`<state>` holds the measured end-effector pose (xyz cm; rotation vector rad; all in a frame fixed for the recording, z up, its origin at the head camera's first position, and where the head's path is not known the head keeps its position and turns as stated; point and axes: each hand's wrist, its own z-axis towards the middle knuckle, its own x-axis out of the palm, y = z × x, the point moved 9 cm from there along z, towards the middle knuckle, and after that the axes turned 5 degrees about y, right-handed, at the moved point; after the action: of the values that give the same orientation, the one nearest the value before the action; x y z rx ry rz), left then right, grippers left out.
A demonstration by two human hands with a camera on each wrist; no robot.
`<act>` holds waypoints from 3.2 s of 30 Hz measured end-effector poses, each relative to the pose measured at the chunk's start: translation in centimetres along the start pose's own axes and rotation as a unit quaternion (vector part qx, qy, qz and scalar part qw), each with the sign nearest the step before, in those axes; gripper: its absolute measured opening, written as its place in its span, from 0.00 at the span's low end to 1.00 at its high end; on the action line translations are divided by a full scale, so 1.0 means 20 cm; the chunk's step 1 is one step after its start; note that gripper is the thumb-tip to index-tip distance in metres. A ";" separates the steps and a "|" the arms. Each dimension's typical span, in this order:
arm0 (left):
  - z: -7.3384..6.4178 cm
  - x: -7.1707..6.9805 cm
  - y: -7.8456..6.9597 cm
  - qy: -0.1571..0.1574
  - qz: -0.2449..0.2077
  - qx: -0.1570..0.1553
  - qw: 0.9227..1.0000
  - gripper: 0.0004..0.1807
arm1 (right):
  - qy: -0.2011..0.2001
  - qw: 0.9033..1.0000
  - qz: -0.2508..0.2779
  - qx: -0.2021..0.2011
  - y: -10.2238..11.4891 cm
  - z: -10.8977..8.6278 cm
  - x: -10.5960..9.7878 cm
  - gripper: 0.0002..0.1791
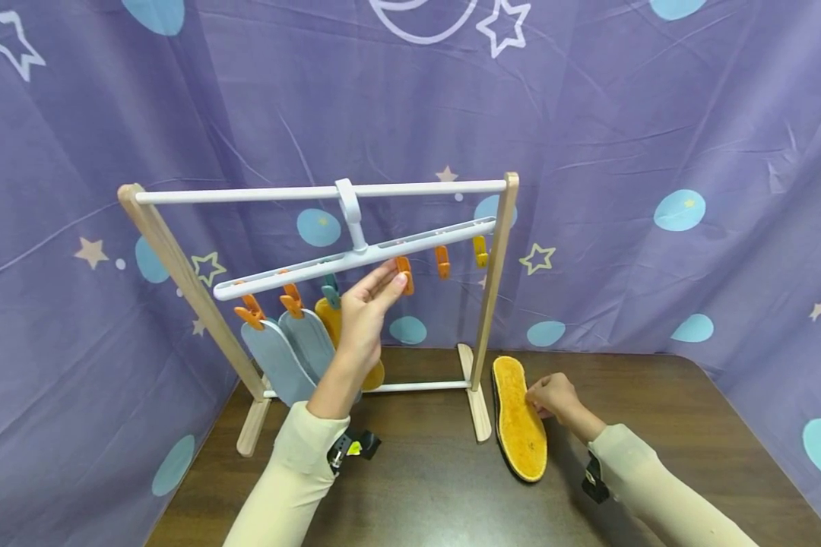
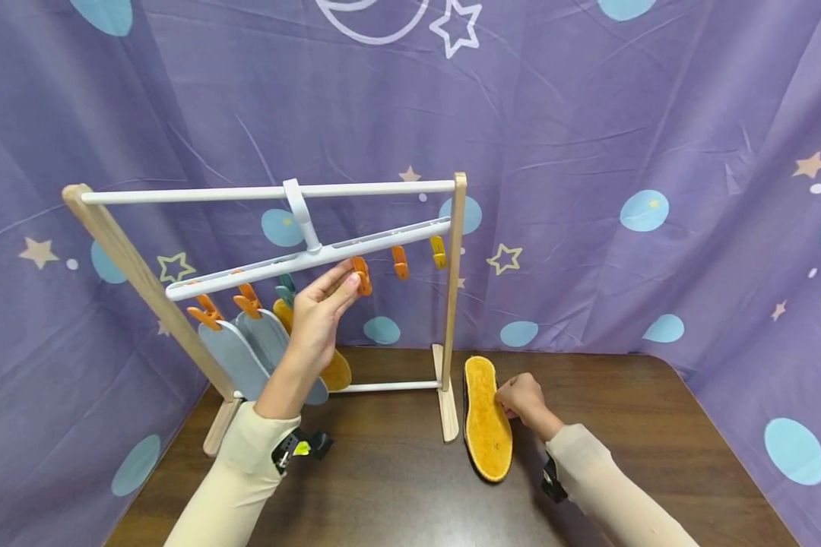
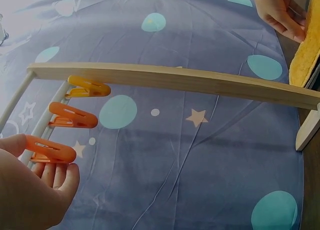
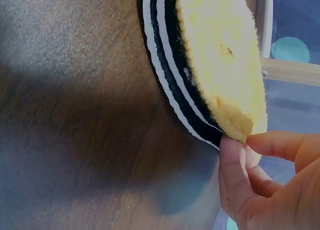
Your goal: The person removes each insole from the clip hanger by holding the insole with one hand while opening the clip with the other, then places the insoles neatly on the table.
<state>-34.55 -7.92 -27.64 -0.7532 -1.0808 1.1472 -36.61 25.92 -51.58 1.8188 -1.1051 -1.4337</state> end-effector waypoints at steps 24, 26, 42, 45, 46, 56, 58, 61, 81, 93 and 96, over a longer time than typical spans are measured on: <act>-0.09 -0.07 -0.09 0.005 0.027 0.072 0.997 0.21 | -0.029 0.997 0.040 -0.056 0.10 -0.05 -0.06 0.10; -0.11 -0.10 -0.12 -0.015 0.033 0.101 0.994 0.19 | -0.034 0.996 0.040 -0.066 0.13 -0.06 -0.06 0.11; -0.23 -0.39 -0.26 -0.169 0.067 0.212 0.960 0.13 | 0.004 0.955 0.147 -0.259 0.60 -0.22 0.04 0.13; -0.24 -0.43 -0.26 -0.193 0.082 0.214 0.954 0.12 | 0.025 0.945 0.152 -0.289 0.68 -0.25 0.09 0.13; -0.24 -0.44 -0.26 -0.198 0.087 0.213 0.953 0.11 | 0.030 0.942 0.152 -0.299 0.70 -0.26 0.10 0.13; -0.25 -0.45 -0.21 -0.205 0.085 0.188 0.957 0.15 | 0.044 0.931 0.175 -0.316 0.88 -0.31 0.16 0.12; -0.25 -0.45 -0.19 -0.201 0.081 0.177 0.960 0.16 | 0.046 0.930 0.181 -0.315 0.90 -0.31 0.17 0.13; -0.25 -0.43 -0.17 -0.188 0.076 0.157 0.966 0.19 | 0.051 0.929 0.181 -0.319 0.94 -0.31 0.19 0.13; -0.20 -0.37 -0.21 -0.139 0.109 0.046 0.983 0.22 | 0.113 0.917 0.170 -0.344 1.18 -0.27 0.45 0.14; -0.17 -0.38 -0.22 -0.134 0.148 0.032 0.979 0.21 | 0.145 0.910 0.121 -0.369 1.32 -0.27 0.61 0.11; -0.17 -0.39 -0.22 -0.143 0.164 0.035 0.975 0.19 | 0.148 0.907 0.106 -0.381 1.35 -0.29 0.64 0.12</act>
<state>-30.28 -16.35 -26.98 -0.7433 -1.1744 1.6058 -36.79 1.04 -34.10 1.2433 -0.4584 -1.1713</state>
